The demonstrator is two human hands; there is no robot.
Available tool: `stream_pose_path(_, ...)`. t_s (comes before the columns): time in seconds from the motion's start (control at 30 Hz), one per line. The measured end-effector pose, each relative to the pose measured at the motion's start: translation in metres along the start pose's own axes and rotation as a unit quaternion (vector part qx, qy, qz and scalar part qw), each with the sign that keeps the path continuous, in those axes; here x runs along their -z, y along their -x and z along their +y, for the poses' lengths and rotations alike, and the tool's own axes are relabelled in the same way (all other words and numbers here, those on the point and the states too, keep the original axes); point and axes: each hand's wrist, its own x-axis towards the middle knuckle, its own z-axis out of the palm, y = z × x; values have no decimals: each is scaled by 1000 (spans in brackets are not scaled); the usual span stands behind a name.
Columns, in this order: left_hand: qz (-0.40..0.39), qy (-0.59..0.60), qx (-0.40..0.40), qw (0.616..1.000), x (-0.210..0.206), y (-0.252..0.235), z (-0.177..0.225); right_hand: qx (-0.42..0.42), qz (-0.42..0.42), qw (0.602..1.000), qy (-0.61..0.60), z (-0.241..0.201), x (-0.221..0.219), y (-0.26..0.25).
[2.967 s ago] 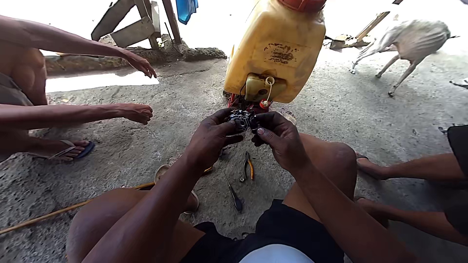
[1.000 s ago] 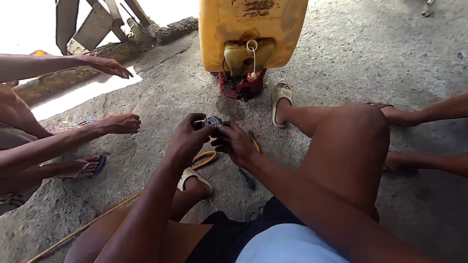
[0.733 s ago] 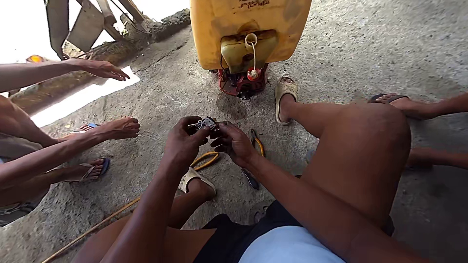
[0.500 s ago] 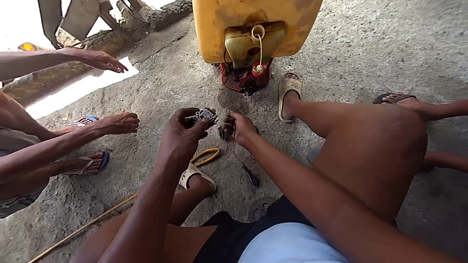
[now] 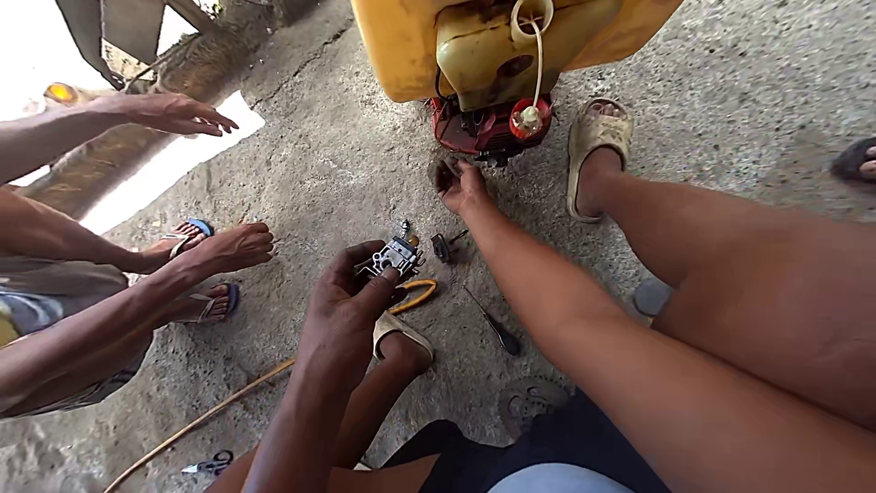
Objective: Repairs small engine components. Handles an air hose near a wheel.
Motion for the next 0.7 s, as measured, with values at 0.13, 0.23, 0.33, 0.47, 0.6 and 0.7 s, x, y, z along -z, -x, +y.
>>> stream_pose_path(0.13,3,49,33,998,-4,-20,-2,-12,-46,996,-80,-6,-13,-14)
stream_pose_path(0.23,6,84,61,995,-7,-32,-2,-19,-60,991,-114,-11,-13,-17)
stream_pose_path(0.33,22,97,80,992,-14,-39,-1,-27,-76,991,-107,-12,-8,-9)
stream_pose_path(0.47,24,101,98,990,-25,-51,1,-42,-111,988,-100,-15,8,1)
stream_pose_path(0.6,47,90,120,988,-29,-63,4,-55,-163,982,-77,-23,18,9)
stream_pose_path(0.7,76,48,119,989,-37,-76,9,-72,-175,982,-30,-29,22,17)
